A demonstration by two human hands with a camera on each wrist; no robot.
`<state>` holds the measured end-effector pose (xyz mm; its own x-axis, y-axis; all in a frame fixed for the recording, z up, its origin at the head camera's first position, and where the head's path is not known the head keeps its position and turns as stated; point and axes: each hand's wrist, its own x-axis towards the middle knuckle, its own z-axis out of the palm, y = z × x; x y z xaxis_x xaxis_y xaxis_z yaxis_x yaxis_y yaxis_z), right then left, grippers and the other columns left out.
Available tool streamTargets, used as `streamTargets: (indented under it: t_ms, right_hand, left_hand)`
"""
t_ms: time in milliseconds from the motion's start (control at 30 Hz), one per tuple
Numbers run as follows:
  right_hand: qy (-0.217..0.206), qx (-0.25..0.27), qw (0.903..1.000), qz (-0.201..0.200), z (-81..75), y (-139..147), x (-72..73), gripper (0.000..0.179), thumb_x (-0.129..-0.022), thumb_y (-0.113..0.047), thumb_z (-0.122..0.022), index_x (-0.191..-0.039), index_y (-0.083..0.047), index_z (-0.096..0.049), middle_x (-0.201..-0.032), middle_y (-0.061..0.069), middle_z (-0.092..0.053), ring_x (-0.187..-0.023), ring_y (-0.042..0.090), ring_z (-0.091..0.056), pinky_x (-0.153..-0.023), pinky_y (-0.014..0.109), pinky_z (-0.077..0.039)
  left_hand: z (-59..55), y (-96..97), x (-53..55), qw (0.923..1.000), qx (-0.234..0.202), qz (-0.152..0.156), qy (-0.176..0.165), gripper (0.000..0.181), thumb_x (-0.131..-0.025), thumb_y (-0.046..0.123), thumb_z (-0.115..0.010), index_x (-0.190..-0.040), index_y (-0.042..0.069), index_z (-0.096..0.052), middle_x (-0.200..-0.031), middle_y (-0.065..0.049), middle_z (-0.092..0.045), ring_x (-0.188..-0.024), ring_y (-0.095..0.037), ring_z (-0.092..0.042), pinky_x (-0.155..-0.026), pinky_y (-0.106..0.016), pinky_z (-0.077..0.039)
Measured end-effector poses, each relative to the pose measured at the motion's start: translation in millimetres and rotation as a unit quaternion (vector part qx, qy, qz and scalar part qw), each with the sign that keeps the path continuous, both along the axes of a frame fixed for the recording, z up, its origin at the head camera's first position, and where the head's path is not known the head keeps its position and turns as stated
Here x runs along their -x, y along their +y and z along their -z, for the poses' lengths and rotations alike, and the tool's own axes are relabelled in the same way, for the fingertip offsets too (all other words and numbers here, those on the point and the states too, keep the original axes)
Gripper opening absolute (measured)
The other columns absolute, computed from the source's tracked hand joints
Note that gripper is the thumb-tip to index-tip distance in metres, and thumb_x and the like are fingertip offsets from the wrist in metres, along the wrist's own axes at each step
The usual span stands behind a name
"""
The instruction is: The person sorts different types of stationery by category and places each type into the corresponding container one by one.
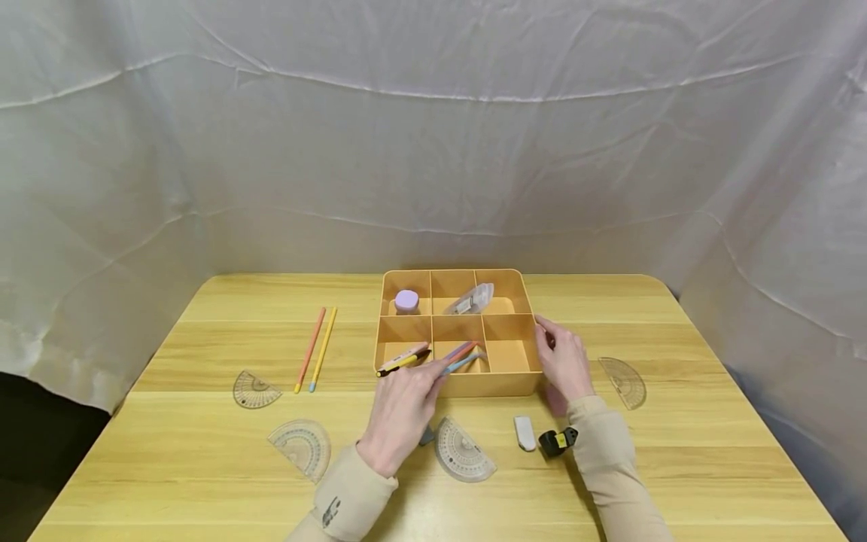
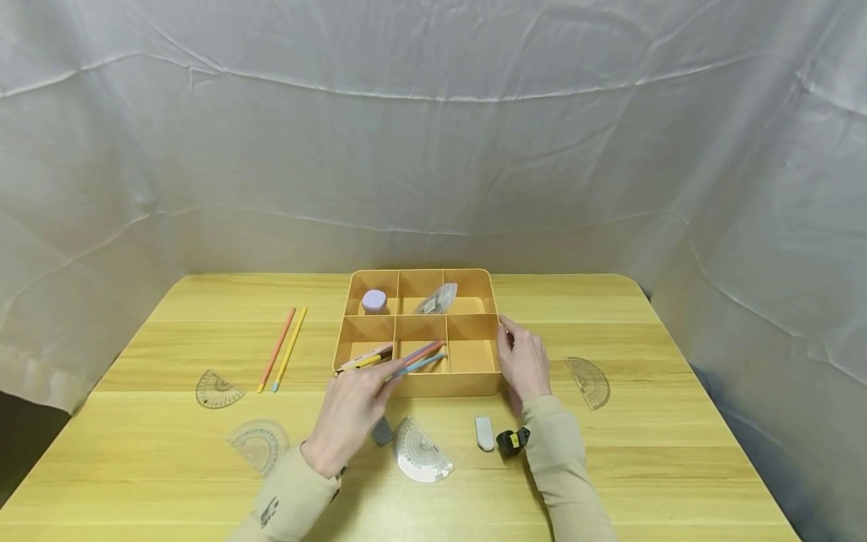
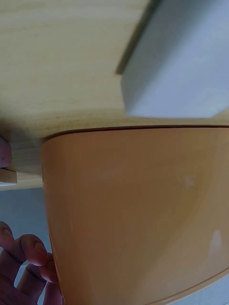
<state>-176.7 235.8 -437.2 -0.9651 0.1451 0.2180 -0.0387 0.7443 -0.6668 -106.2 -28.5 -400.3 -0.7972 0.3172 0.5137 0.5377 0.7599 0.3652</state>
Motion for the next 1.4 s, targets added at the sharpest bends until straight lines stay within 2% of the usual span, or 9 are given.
streamTargets:
  t_ms: [333,533,800,900,967,1133,1167,1267,1400]
  right_hand:
    - [0.005,0.000,1.0000,-0.001,-0.5,0,0.1,0.039,-0.105,-0.019,-0.048,-0.137,-0.002,-0.060,-0.092,0.021,-0.071,-0.070,0.024,-0.056,-0.061,0.028,-0.042]
    - [0.009,-0.001,1.0000,-0.001,-0.4,0,-0.1,0.039,-0.105,-0.019,-0.048,-0.137,-0.001,-0.060,-0.094,0.023,-0.072,-0.070,0.024,-0.058,-0.061,0.028,-0.043]
    - [0.016,-0.004,0.9999,-0.003,0.5,0,0.4,0.038,-0.105,-0.018,-0.048,-0.136,0.000,-0.061,-0.094,0.023,-0.072,-0.070,0.024,-0.058,-0.061,0.028,-0.043]
    - [0.016,-0.003,0.9999,-0.003,0.3,0,0.4,0.038,-0.105,-0.018,-0.048,-0.136,0.000,-0.061,-0.094,0.023,-0.072,-0.069,0.024,-0.058,-0.060,0.028,-0.043]
    - [0.015,-0.002,0.9999,-0.003,-0.1,0,0.4,0.039,-0.104,-0.018,-0.048,-0.136,0.000,-0.061,-0.095,0.023,-0.072,-0.070,0.024,-0.058,-0.060,0.028,-0.043]
    - [0.012,-0.001,0.9999,0.000,-0.9,0,0.2,0.039,-0.104,-0.018,-0.048,-0.136,-0.001,-0.061,-0.092,0.022,-0.071,-0.068,0.022,-0.055,-0.059,0.027,-0.042]
    - [0.012,-0.001,0.9999,-0.001,-1.0,0,0.2,0.039,-0.104,-0.018,-0.048,-0.136,0.000,-0.061,-0.090,0.021,-0.070,-0.067,0.021,-0.054,-0.058,0.026,-0.041]
    - [0.009,-0.001,1.0000,-0.004,-0.8,0,-0.1,0.038,-0.105,-0.018,-0.048,-0.137,0.000,-0.060,-0.085,0.020,-0.068,-0.063,0.018,-0.051,-0.055,0.025,-0.039]
    - [0.006,0.002,1.0000,-0.007,-0.6,0,-0.3,0.039,-0.105,-0.018,-0.048,-0.137,0.000,-0.060,-0.084,0.020,-0.068,-0.061,0.016,-0.049,-0.054,0.024,-0.039]
  left_hand:
    - [2.1,0.9,1.0,0.9999,-0.012,0.005,0.002,0.031,-0.087,0.007,-0.076,-0.118,0.012,-0.075,-0.062,0.002,-0.063,-0.047,0.000,-0.027,-0.042,-0.013,-0.021]
    - [2.8,0.6,1.7,0.9999,0.002,0.008,0.008,0.021,-0.085,0.005,-0.078,-0.106,0.009,-0.077,-0.079,-0.003,-0.076,-0.049,-0.003,-0.040,-0.042,-0.014,-0.026]
    - [1.6,-0.4,1.3,0.9998,-0.006,0.017,-0.004,0.029,-0.083,0.004,-0.079,-0.112,0.008,-0.076,-0.092,-0.007,-0.079,-0.050,-0.005,-0.047,-0.042,-0.014,-0.030]
    - [-3.2,-4.4,2.7,0.9990,-0.025,0.030,-0.022,0.029,-0.085,0.009,-0.079,-0.113,0.007,-0.075,-0.099,-0.010,-0.079,-0.057,-0.011,-0.062,-0.045,-0.017,-0.041]
    - [-7.3,-9.6,4.9,0.9980,-0.041,0.035,-0.033,0.029,-0.087,0.015,-0.078,-0.115,0.005,-0.074,-0.105,-0.012,-0.078,-0.065,-0.017,-0.070,-0.056,-0.021,-0.054]
    - [-15.4,-32.2,13.7,0.9946,-0.074,0.023,-0.069,0.033,-0.096,0.027,-0.068,-0.120,0.005,-0.072,-0.115,-0.014,-0.076,-0.076,-0.021,-0.073,-0.080,-0.034,-0.062]
    - [-16.6,-38.2,15.7,0.9933,-0.078,0.017,-0.084,0.034,-0.098,0.027,-0.066,-0.123,0.004,-0.071,-0.117,-0.015,-0.075,-0.070,-0.023,-0.070,-0.084,-0.036,-0.061]
    - [-18.7,-59.6,21.3,0.9913,-0.056,-0.015,-0.118,0.038,-0.101,0.028,-0.061,-0.129,0.003,-0.066,-0.133,-0.017,-0.067,-0.113,-0.034,-0.069,-0.106,-0.048,-0.052]
    - [-16.8,-89.6,28.1,0.9849,0.002,-0.035,-0.170,0.045,-0.102,0.024,-0.059,-0.138,-0.002,-0.057,-0.144,-0.026,-0.055,-0.132,-0.045,-0.054,-0.112,-0.059,-0.043]
